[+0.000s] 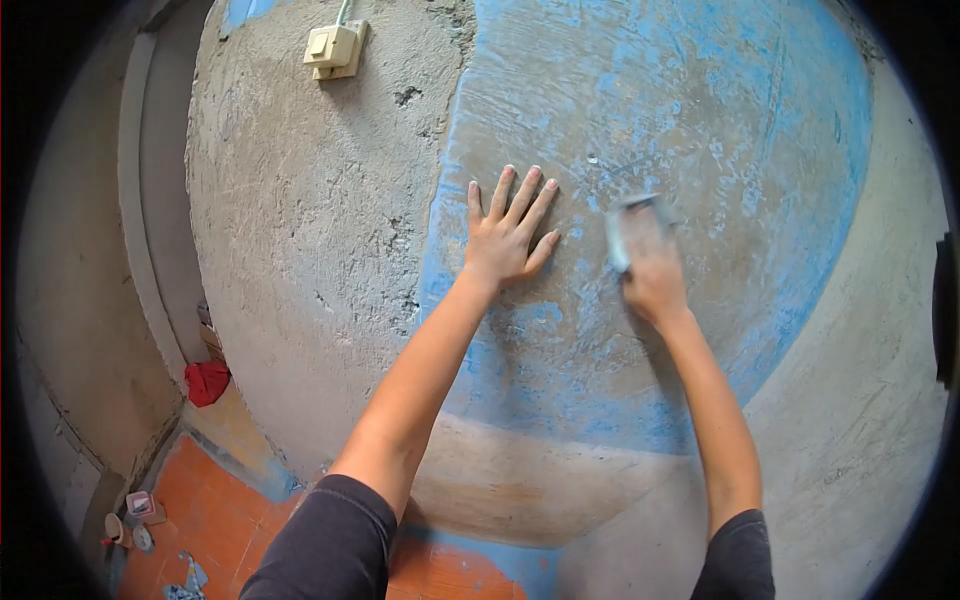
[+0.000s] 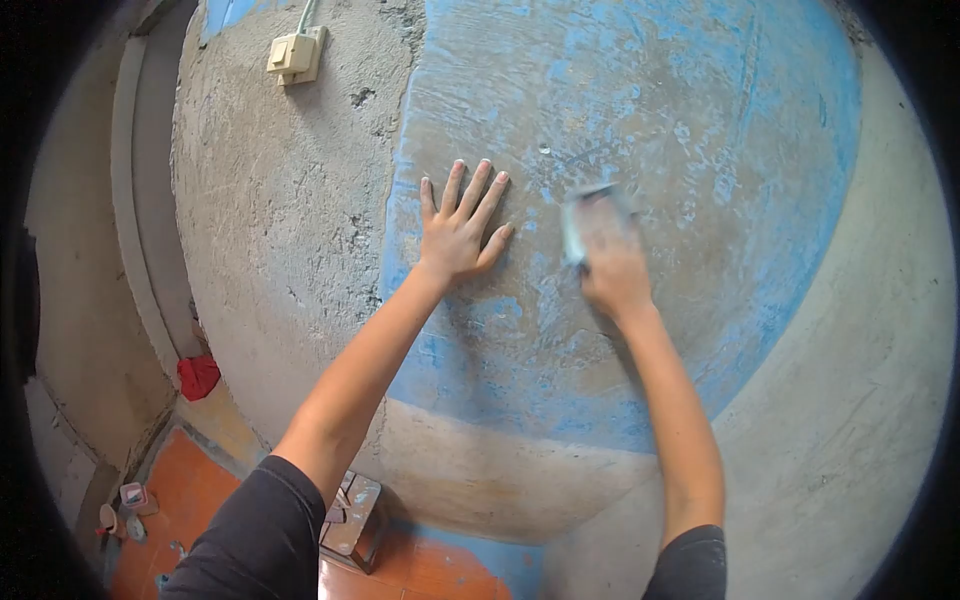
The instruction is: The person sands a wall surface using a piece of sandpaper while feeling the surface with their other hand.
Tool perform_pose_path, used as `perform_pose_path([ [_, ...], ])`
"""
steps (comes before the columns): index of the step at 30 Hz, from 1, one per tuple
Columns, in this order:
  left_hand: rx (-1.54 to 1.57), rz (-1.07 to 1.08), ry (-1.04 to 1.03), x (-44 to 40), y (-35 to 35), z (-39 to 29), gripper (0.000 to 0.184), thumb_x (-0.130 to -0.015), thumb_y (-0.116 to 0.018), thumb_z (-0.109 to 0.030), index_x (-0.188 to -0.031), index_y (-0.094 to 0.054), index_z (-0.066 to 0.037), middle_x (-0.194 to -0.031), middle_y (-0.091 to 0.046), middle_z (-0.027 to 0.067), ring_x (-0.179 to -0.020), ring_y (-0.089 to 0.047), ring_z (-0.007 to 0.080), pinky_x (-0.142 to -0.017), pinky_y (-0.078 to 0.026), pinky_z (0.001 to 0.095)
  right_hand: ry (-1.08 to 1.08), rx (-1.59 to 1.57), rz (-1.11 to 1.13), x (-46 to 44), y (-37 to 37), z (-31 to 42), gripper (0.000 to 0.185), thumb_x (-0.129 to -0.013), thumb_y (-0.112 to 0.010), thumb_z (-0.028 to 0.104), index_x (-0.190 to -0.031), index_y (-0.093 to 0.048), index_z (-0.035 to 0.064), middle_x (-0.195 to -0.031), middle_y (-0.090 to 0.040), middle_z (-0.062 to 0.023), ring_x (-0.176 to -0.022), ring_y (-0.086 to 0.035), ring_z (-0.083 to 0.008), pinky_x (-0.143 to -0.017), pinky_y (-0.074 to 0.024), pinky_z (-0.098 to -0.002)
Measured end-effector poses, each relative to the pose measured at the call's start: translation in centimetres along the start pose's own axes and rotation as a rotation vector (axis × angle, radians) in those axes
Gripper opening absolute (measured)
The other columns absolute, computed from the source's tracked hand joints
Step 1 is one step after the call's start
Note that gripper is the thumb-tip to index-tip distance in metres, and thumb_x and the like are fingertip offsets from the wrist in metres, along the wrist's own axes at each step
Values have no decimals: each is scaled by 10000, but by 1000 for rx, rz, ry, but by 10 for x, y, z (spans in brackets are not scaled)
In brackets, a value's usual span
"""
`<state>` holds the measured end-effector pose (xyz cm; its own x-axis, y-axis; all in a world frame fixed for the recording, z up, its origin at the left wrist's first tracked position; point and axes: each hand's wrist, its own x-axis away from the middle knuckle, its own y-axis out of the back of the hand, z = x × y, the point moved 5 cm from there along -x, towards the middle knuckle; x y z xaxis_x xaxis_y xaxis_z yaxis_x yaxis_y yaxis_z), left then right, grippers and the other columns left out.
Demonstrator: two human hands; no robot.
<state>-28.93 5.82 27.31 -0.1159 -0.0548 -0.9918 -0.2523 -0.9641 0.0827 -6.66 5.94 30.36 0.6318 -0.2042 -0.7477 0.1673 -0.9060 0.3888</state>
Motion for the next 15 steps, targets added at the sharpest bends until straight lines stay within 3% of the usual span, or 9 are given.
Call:
perform_pose_path([
  [1,11,-1,-3,2,-1,0,677,-909,-515,-491,-1514,-395,-212,-1581,-335,79,-1488,-199,342,-1146,-8,652,-183,28,-216,-5,1,-8,867,-765,-650,168,-1546,-281,96,-1586,-316,-122,-1467,-292,-259,-1190,-222,-492],
  [2,5,3,-1,3,-2,1,669,-913,-510,-481,-1513,-396,-209,-1581,-335,80,-1489,-197,342,-1147,3,647,-208,66,-243,-9,-9,-5,866,-768,-648,195,-1542,-280,72,-1583,-318,-129,-1466,-294,-266,-1190,-221,-475],
  [5,-3,25,-14,4,-3,0,646,-926,-496,-455,-1512,-399,-201,-1582,-333,82,-1492,-190,342,-1150,28,637,163,-103,26,-17,-21,24,787,-859,-605,252,-1544,-268,63,-1597,-276,-154,-1479,-250,-311,-1193,-181,-493],
  [6,-5,30,-15,4,-3,1,640,-929,-492,-447,-1512,-400,-200,-1584,-330,83,-1493,-187,342,-1150,32,637,182,-69,27,-24,-16,17,749,-875,-587,266,-1532,-297,53,-1583,-307,-155,-1468,-280,-309,-1191,-180,-497],
  [9,20,42,-3,6,-2,2,623,-938,-482,-425,-1512,-401,-198,-1587,-325,82,-1495,-180,342,-1148,40,638,-345,-66,-383,-34,-2,1,784,-815,-625,260,-1521,-339,76,-1564,-351,-142,-1452,-321,-290,-1186,-208,-500],
  [13,19,43,-29,10,-4,3,591,-957,-458,-389,-1512,-400,-195,-1591,-319,73,-1498,-176,338,-1149,46,636,214,-74,233,-13,-15,39,639,-964,-518,303,-1543,-305,138,-1591,-276,-166,-1481,-231,-335,-1192,-148,-529],
  [15,-7,41,-40,11,-5,5,578,-965,-446,-372,-1512,-400,-192,-1589,-322,70,-1498,-176,336,-1151,48,632,-95,-101,-18,-16,-8,26,674,-917,-558,280,-1539,-324,165,-1590,-284,-157,-1481,-239,-325,-1191,-149,-539],
])
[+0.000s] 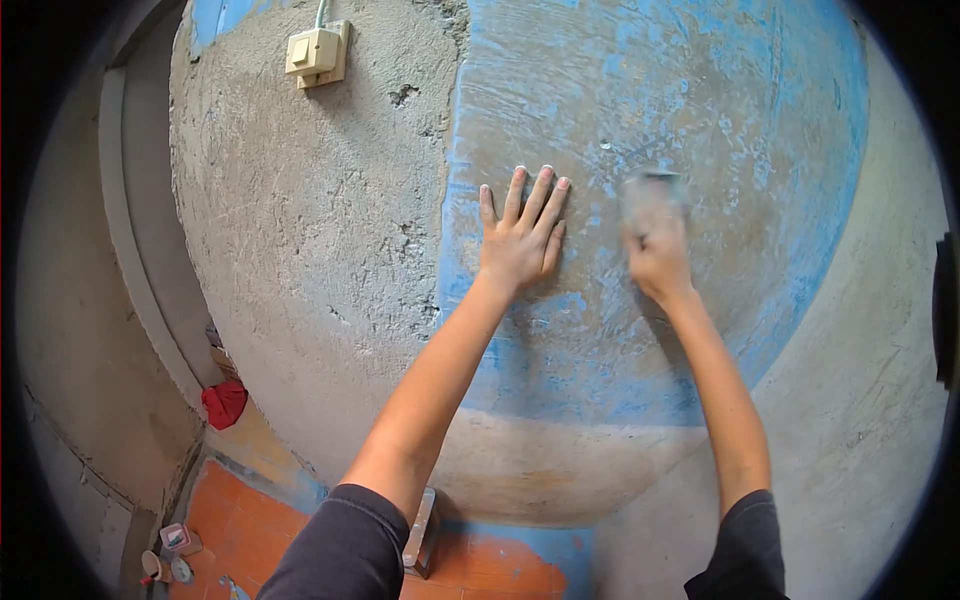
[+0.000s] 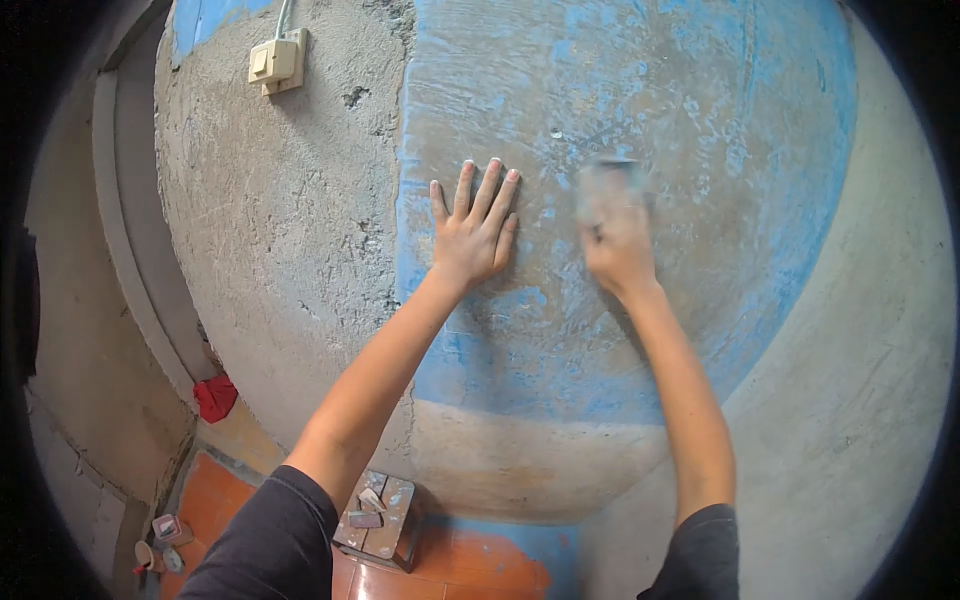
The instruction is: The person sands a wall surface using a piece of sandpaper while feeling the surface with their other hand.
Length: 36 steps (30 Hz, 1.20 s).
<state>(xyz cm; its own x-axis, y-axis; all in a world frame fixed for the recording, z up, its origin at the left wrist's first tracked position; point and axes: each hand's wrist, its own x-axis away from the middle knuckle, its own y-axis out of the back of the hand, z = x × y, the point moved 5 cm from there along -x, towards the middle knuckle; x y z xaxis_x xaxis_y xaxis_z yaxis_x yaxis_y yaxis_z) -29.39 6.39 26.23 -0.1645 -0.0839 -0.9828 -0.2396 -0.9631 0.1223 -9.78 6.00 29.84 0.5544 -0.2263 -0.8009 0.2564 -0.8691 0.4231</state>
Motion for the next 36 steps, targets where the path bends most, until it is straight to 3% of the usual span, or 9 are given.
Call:
perform_pose_path([
  [2,-6,-12,8,0,0,-2,570,-969,-440,-360,-1512,-399,-192,-1588,-326,69,-1498,-178,334,-1153,48,629,-273,-11,-299,9,-5,-5,737,-848,-614,249,-1532,-347,187,-1584,-306,-145,-1475,-262,-313,-1188,-171,-542],
  [6,-5,-31,-2,-1,-2,0,570,-969,-443,-359,-1512,-399,-194,-1583,-335,69,-1495,-183,343,-1156,45,628,287,-35,470,42,-21,30,658,-921,-567,241,-1534,-337,182,-1591,-277,-164,-1468,-254,-350,-1177,-191,-547],
  [10,-32,-40,-2,7,-3,-3,569,-972,-437,-382,-1512,-401,-208,-1581,-338,69,-1490,-184,367,-1156,54,627,-294,14,-240,51,-11,15,729,-827,-642,240,-1509,-388,256,-1528,-414,-110,-1418,-383,-253,-1162,-286,-481],
  [14,-50,5,-15,28,-11,-4,566,-985,-397,-435,-1516,-396,-238,-1593,-312,81,-1491,-138,414,-1147,95,626,282,-124,430,82,-36,42,658,-907,-583,236,-1523,-360,178,-1566,-328,-166,-1463,-267,-359,-1163,-226,-544],
  [18,-17,102,9,49,-14,-11,582,-1001,-371,-454,-1538,-352,-231,-1630,-204,100,-1498,-32,436,-1126,125,646,-428,72,-269,98,-27,-10,699,-868,-628,266,-1518,-376,215,-1556,-363,-136,-1446,-325,-307,-1156,-263,-518],
  [22,-35,204,32,69,-16,-16,600,-1001,-387,-460,-1550,-326,-224,-1640,-162,118,-1495,27,449,-1098,117,676,126,-72,372,143,-40,-5,625,-931,-565,267,-1515,-376,149,-1560,-337,-178,-1442,-282,-409,-1152,-223,-574],
  [25,16,270,87,93,-25,-35,710,-989,-429,-494,-1551,-271,-90,-1626,-45,231,-1451,86,541,-1052,51,750,-470,-28,-243,159,-22,-59,722,-819,-627,241,-1502,-405,165,-1537,-386,-164,-1442,-302,-384,-1152,-236,-566],
  [31,72,465,117,151,-50,-120,922,-965,-465,-560,-1531,-100,70,-1526,144,414,-1357,191,654,-993,41,802,23,-130,448,207,-41,-61,649,-904,-576,272,-1508,-385,128,-1546,-356,-190,-1438,-277,-434,-1149,-221,-579],
  [36,210,623,267,155,-67,-187,1023,-952,-504,-566,-1513,38,95,-1434,214,503,-1288,233,713,-965,51,815,-432,-53,-51,249,-43,-89,679,-835,-639,276,-1482,-441,216,-1498,-443,-150,-1391,-397,-348,-1112,-307,-528],
])
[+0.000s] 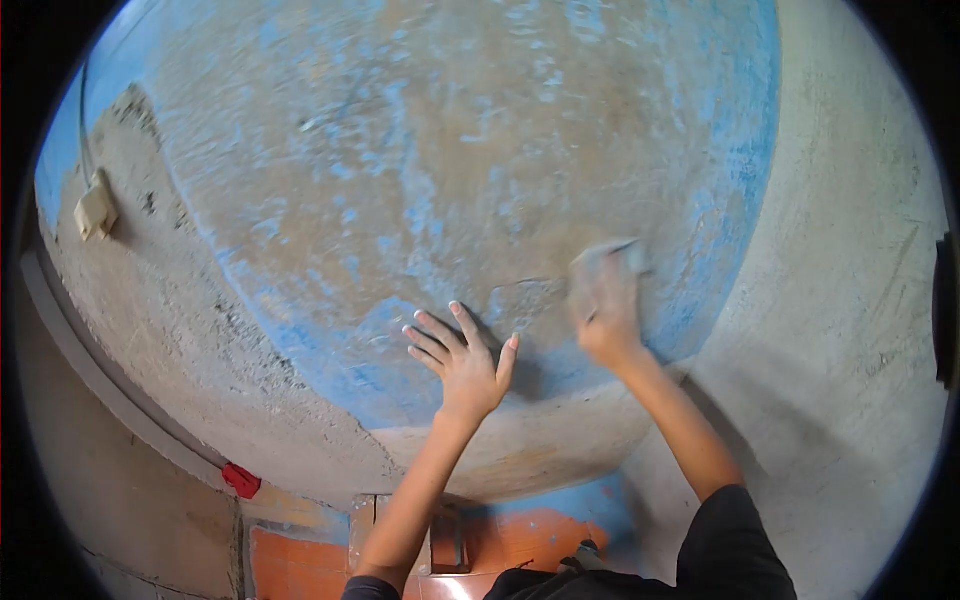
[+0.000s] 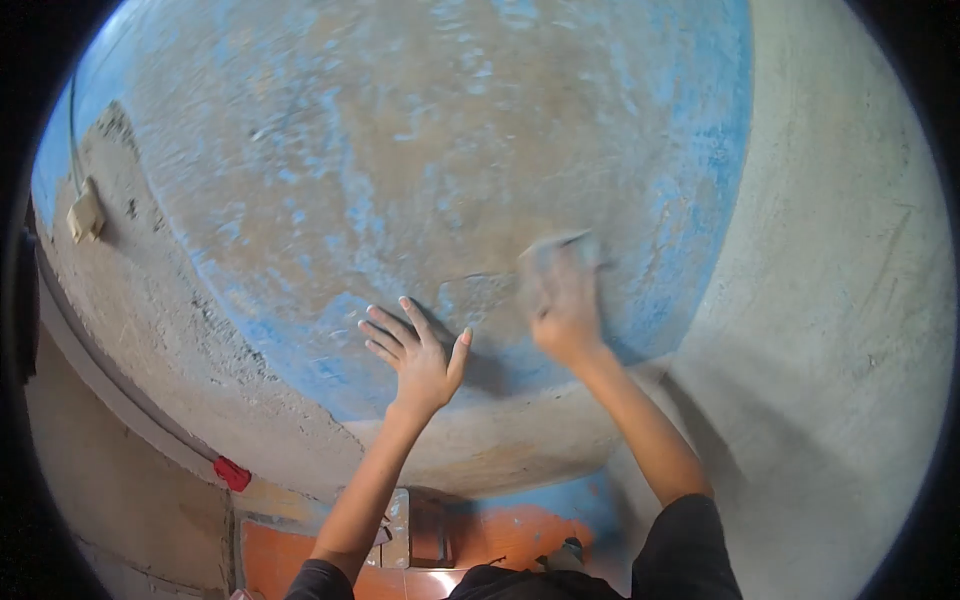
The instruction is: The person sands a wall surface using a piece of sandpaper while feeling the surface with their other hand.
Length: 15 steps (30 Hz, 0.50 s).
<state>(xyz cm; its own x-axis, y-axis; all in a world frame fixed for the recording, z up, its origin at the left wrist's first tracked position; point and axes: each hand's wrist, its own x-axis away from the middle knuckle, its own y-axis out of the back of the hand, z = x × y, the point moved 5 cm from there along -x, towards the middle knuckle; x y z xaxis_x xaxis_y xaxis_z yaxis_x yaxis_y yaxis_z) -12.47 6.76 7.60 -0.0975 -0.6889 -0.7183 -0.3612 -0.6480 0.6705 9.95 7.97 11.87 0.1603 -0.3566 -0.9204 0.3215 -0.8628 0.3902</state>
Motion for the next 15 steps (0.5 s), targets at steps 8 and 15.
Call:
perform_pose_path([
  [8,142,93,74,-13,-35,-104,1058,-928,-551,-551,-1508,45,103,-1368,206,568,-1238,221,764,-952,19,830,-210,-80,-140,-57,42,-67,582,-955,-552,343,-1487,-430,140,-1529,-354,-242,-1401,-324,-458,-1112,-256,-591],
  [15,-107,203,-29,7,-89,-128,1155,-877,-608,-609,-1524,93,42,-1370,234,557,-1253,257,736,-953,52,821,-288,-124,6,52,5,-81,617,-966,-525,313,-1503,-372,50,-1524,-333,-286,-1413,-283,-493,-1126,-207,-616],
])
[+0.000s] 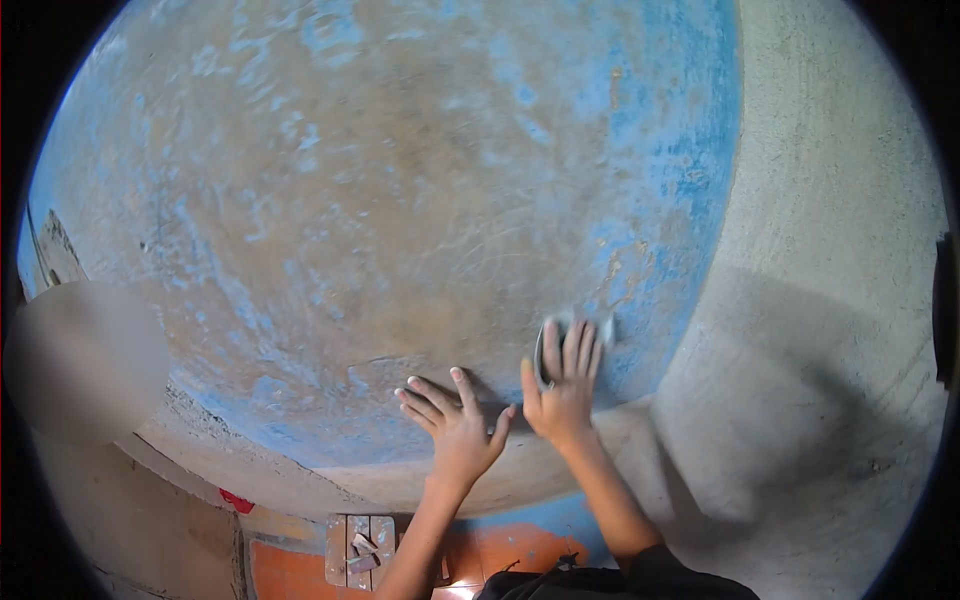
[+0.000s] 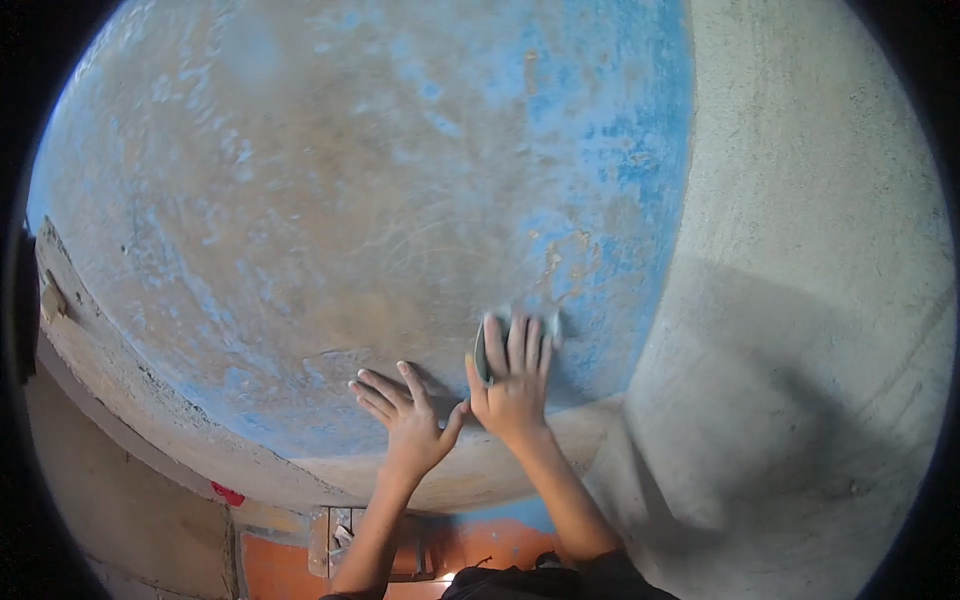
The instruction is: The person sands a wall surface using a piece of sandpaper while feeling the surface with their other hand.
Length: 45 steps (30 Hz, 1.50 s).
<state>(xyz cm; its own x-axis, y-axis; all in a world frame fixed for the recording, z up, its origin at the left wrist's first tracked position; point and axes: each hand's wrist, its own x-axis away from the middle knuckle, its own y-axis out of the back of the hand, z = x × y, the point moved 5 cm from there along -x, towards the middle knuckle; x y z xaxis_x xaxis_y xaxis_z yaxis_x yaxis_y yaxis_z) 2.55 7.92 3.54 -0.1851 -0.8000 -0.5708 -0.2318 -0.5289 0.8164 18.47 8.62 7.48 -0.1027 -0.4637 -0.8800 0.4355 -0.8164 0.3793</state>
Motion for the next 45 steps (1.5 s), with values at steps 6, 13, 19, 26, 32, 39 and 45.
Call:
perform_pose_path([
  [6,-60,-210,-42,-2,-7,2,1184,-848,-641,-631,-1541,79,3,-1397,229,535,-1289,275,692,-969,122,787,-22,-63,-94,-83,50,-18,674,-966,-529,332,-1492,-332,-41,-1529,-306,-309,-1420,-253,-511,-1136,-181,-616],
  [13,46,-156,37,3,-5,5,1012,-908,-618,-533,-1563,-40,-21,-1473,214,463,-1350,257,630,-1053,111,712,3,-110,75,-18,23,-13,701,-952,-527,313,-1523,-280,-10,-1537,-304,-291,-1416,-269,-502,-1147,-164,-605],
  [19,475,-300,132,15,56,14,627,-988,-531,-368,-1535,-332,-135,-1613,-19,273,-1466,22,508,-1151,-57,598,287,-79,6,-102,37,59,739,-901,-577,331,-1531,-312,49,-1575,-286,-218,-1454,-258,-413,-1158,-169,-593],
  [26,438,-421,261,30,94,93,580,-1005,-493,-361,-1536,-350,-176,-1628,-70,226,-1460,-36,516,-1150,-98,595,513,-16,-21,-128,27,125,752,-876,-596,375,-1533,-340,115,-1586,-307,-141,-1473,-260,-337,-1160,-191,-586],
  [32,448,-432,304,45,114,160,572,-1011,-480,-359,-1539,-341,-189,-1635,-82,197,-1462,-47,509,-1152,-93,601,890,10,380,-94,-12,204,749,-848,-656,360,-1522,-378,187,-1597,-297,-121,-1476,-269,-296,-1147,-235,-553],
  [39,291,-353,258,60,142,243,549,-1000,-488,-359,-1524,-375,-243,-1640,-117,157,-1466,-74,499,-1137,-120,628,797,57,165,-121,-31,296,811,-774,-708,324,-1510,-398,187,-1574,-344,-117,-1462,-301,-279,-1153,-231,-561],
  [45,138,-358,214,77,166,308,556,-963,-555,-330,-1491,-440,-198,-1617,-166,212,-1463,-131,491,-1140,-158,600,882,4,209,-118,-61,385,794,-747,-736,217,-1483,-439,185,-1529,-423,-82,-1436,-351,-237,-1141,-271,-527],
])
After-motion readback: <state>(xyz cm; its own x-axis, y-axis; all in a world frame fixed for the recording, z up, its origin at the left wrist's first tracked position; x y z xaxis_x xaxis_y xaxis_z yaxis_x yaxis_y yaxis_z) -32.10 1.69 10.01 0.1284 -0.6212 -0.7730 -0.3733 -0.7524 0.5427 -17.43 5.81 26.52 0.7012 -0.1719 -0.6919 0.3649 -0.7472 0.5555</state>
